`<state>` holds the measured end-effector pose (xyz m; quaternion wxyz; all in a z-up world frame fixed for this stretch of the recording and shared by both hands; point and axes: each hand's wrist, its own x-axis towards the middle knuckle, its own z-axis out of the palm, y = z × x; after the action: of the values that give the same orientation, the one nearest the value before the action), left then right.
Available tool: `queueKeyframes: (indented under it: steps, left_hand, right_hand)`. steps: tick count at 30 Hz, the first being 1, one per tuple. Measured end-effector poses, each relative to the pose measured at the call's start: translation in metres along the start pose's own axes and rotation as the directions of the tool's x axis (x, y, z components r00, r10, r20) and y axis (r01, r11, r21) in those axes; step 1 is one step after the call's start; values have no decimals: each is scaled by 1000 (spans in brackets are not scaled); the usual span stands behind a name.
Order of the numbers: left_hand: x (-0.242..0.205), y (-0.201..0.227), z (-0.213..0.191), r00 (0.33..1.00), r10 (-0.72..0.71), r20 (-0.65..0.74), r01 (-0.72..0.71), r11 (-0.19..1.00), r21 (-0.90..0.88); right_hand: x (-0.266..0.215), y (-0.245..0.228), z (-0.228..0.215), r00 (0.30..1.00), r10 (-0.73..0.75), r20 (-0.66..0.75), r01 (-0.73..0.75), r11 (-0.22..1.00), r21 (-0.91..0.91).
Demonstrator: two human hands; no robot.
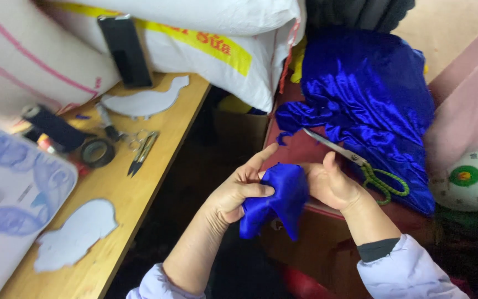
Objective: The person uses shears to cut out a smaller piece of blue velvet fabric from a larger sheet on a stool, then holds the cut piece near a sewing machine and begins to thread the machine.
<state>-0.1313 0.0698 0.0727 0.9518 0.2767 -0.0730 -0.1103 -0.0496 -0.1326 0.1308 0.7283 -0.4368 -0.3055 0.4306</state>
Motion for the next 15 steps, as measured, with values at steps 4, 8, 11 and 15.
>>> queueKeyframes:
  steps: [4, 8, 11, 15]
  left_hand:
    - [-43, 17, 4, 997, 71, -31, -67, 989, 130]
    - [-96, 33, 13, 980, 190, -57, -170, 952, 256]
    - [-152, 52, 45, 978, 193, -79, -155, 925, 348]
    - [-226, 50, 74, 958, 129, -257, 25, 854, 520]
  right_hand:
    - [5, -5, 44, 988, 76, 135, -84, 995, 57]
    - [10, 28, 61, 971, 212, -106, -215, 977, -13]
    - [22, 29, 83, 958, 281, -58, -283, 958, -33]
    - [40, 24, 132, 922, 381, 73, -376, 924, -68]
